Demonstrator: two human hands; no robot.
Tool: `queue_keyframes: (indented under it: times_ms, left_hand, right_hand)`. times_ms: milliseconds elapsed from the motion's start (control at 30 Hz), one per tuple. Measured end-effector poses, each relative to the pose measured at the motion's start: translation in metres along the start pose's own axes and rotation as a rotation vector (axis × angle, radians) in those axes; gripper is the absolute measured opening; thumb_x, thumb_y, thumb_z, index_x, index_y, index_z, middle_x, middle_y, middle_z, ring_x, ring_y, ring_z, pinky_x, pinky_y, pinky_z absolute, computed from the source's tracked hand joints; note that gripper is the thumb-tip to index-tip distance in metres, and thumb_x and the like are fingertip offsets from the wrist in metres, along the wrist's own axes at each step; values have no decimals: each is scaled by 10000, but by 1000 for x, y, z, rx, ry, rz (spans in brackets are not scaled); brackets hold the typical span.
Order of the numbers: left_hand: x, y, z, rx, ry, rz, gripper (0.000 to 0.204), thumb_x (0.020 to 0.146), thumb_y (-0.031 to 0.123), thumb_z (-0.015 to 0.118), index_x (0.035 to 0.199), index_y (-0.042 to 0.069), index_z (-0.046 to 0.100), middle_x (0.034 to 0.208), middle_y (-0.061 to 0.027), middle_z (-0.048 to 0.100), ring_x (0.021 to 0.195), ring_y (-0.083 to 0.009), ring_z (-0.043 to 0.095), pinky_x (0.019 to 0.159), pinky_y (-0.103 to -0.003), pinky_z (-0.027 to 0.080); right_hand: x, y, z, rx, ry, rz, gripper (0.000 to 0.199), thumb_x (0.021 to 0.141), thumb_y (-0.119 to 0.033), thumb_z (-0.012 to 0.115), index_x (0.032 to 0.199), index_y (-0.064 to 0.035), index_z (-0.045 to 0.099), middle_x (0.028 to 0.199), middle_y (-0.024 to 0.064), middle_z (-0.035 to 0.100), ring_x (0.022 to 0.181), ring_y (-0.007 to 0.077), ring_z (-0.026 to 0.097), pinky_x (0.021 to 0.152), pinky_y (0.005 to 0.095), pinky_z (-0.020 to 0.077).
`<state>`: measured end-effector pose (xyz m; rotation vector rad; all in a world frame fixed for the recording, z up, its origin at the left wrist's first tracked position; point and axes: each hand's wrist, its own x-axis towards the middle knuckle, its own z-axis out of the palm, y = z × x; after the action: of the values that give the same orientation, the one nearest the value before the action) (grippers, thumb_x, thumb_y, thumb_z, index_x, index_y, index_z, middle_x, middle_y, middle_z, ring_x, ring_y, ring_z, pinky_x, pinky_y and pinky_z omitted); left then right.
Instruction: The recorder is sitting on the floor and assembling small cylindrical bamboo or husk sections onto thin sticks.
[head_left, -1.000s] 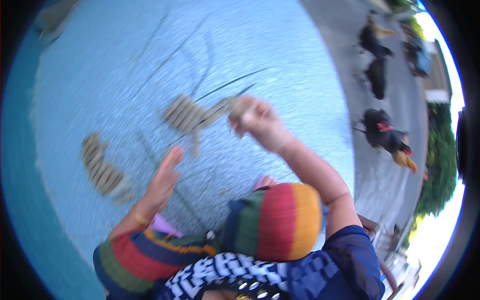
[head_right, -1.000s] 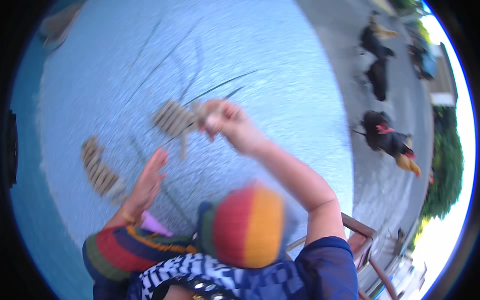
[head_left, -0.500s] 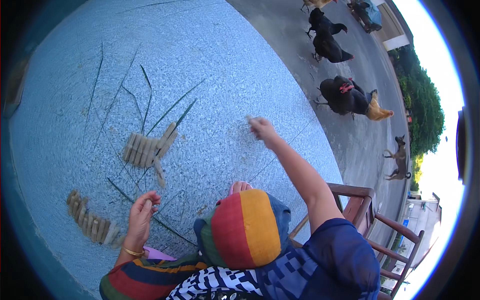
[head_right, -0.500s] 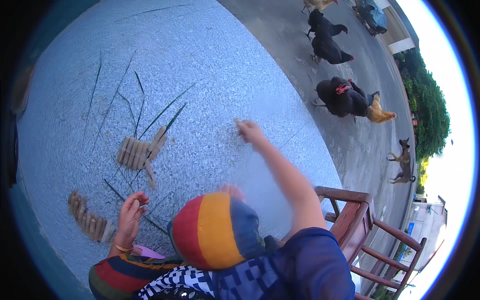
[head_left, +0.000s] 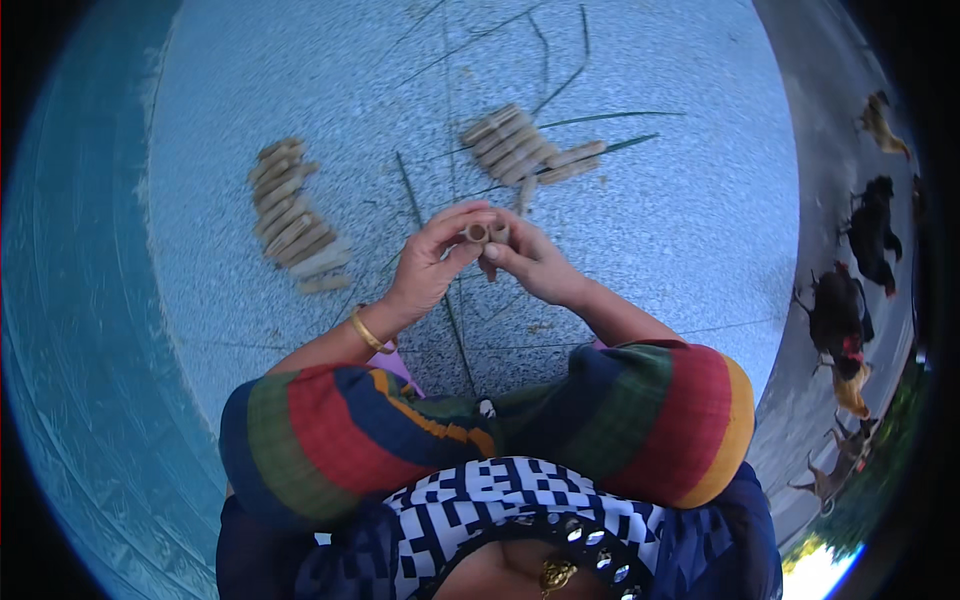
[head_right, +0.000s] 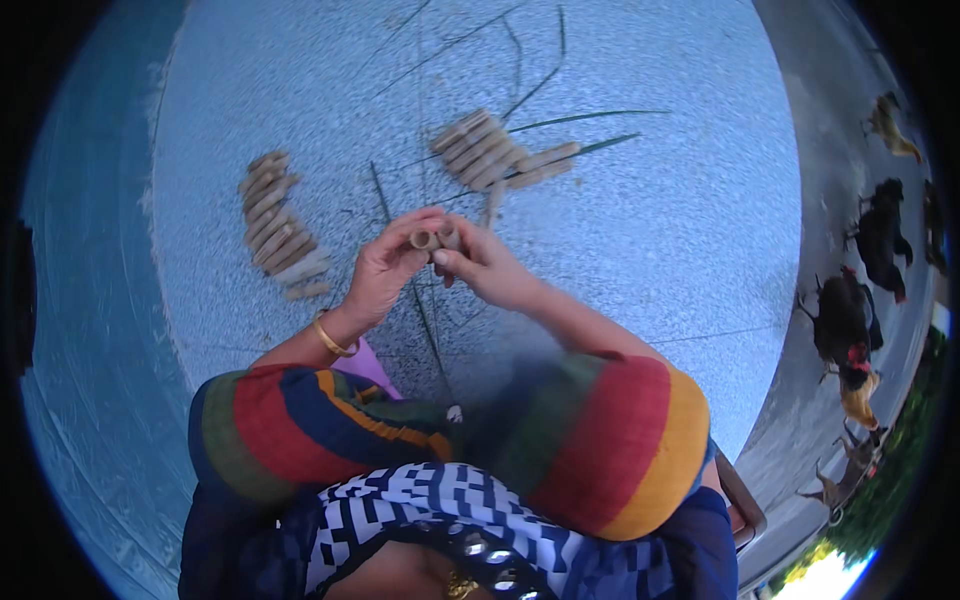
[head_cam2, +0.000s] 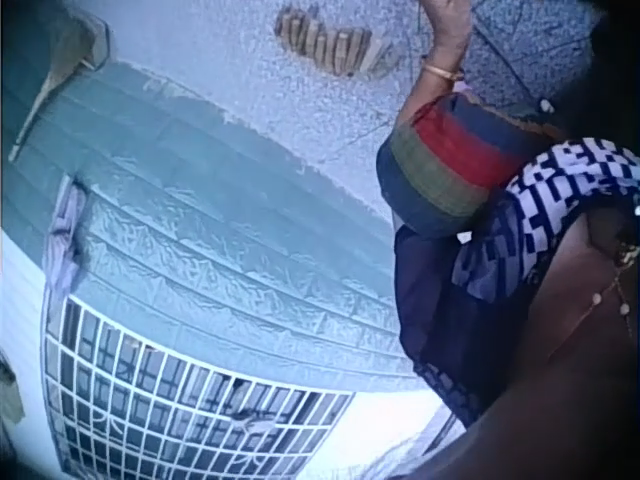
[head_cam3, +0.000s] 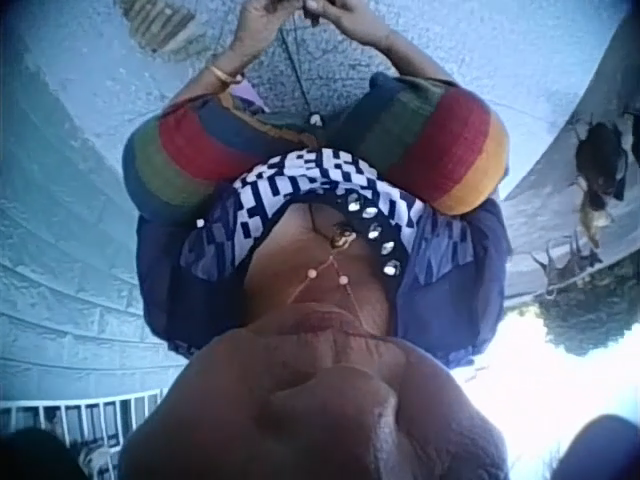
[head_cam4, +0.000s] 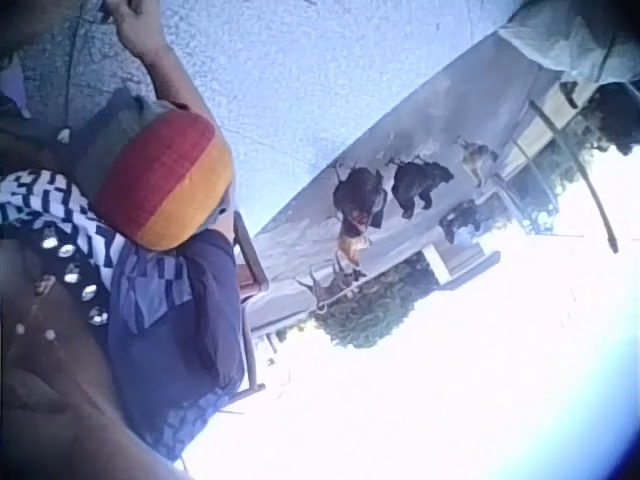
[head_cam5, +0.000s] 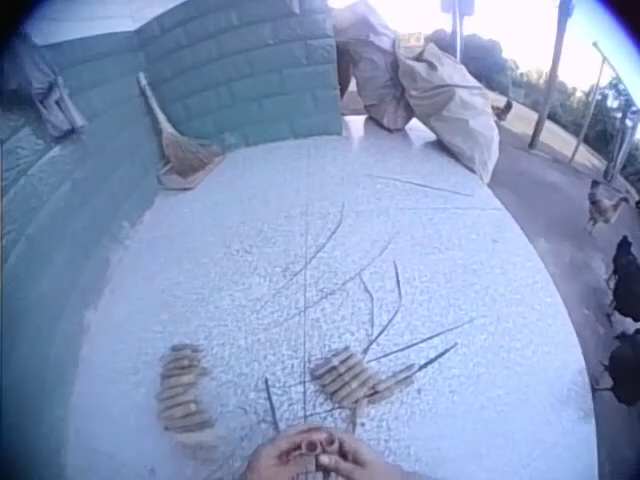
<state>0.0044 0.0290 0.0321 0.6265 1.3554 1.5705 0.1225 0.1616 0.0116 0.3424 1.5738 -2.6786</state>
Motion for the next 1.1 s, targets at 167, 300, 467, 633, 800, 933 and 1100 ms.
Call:
queue_keyframes:
  times_ms: [167, 300, 467, 633, 800, 933, 1100]
  left_hand:
    - [4, 5, -11, 501, 14, 237, 271, 805, 59, 641, 1075, 55, 609, 1042, -62, 620, 962, -157, 583, 849, -274, 454]
    - [-1, 12, -11, 580, -6, 221, 284, 750, 34, 679, 1028, 52, 624, 952, -59, 635, 845, -152, 605, 754, -264, 479]
    - [1, 8, -9, 640, -22, 253, 265, 750, 92, 685, 1004, 51, 623, 921, -86, 621, 812, -213, 619, 715, -293, 492]
    - [-1, 14, -8, 554, -33, 259, 267, 739, 67, 698, 998, 55, 636, 913, -50, 603, 812, -157, 582, 719, -269, 468]
    - [-2, 17, -7, 556, -58, 305, 270, 742, 105, 699, 1000, 56, 634, 914, -55, 606, 820, -160, 585, 722, -270, 473]
    - [-3, 17, -6, 537, -65, 297, 268, 741, 108, 696, 996, 54, 634, 930, -64, 604, 824, -169, 591, 718, -274, 477]
    - [4, 20, 7, 480, -96, 281, 273, 723, 21, 675, 991, 56, 637, 930, -71, 598, 830, -196, 602, 723, -285, 491]
  right_hand:
    - [-12, -23, -15, -871, 107, 70, 362, 875, -151, 547, 1180, -39, 390, 944, 136, 547, 812, 296, 582, 664, 379, 460]
    - [-14, -30, -16, -910, 12, -192, 326, 859, -90, 521, 1175, -74, 443, 978, 175, 531, 903, 351, 549, 735, 408, 431]
    - [-23, -37, -20, -861, -10, -131, 280, 875, -73, 480, 1153, -47, 497, 1017, 149, 520, 960, 302, 525, 813, 365, 418]
    - [-30, -26, -22, -114, 22, -61, 284, 909, -212, 518, 1130, -33, 518, 992, 70, 546, 913, 172, 520, 824, 328, 402]
    - [-28, -24, -21, 97, -23, -50, 251, 896, -234, 554, 1078, -62, 537, 987, 65, 542, 931, 157, 493, 830, 309, 381]
    - [-24, -24, -23, 74, -69, -101, 236, 898, -231, 551, 1074, -74, 540, 982, 76, 544, 939, 166, 491, 829, 311, 380]
    - [-40, -37, -38, -18, 1, -150, 239, 893, -246, 560, 1049, -66, 547, 961, 75, 550, 860, 167, 497, 781, 304, 407]
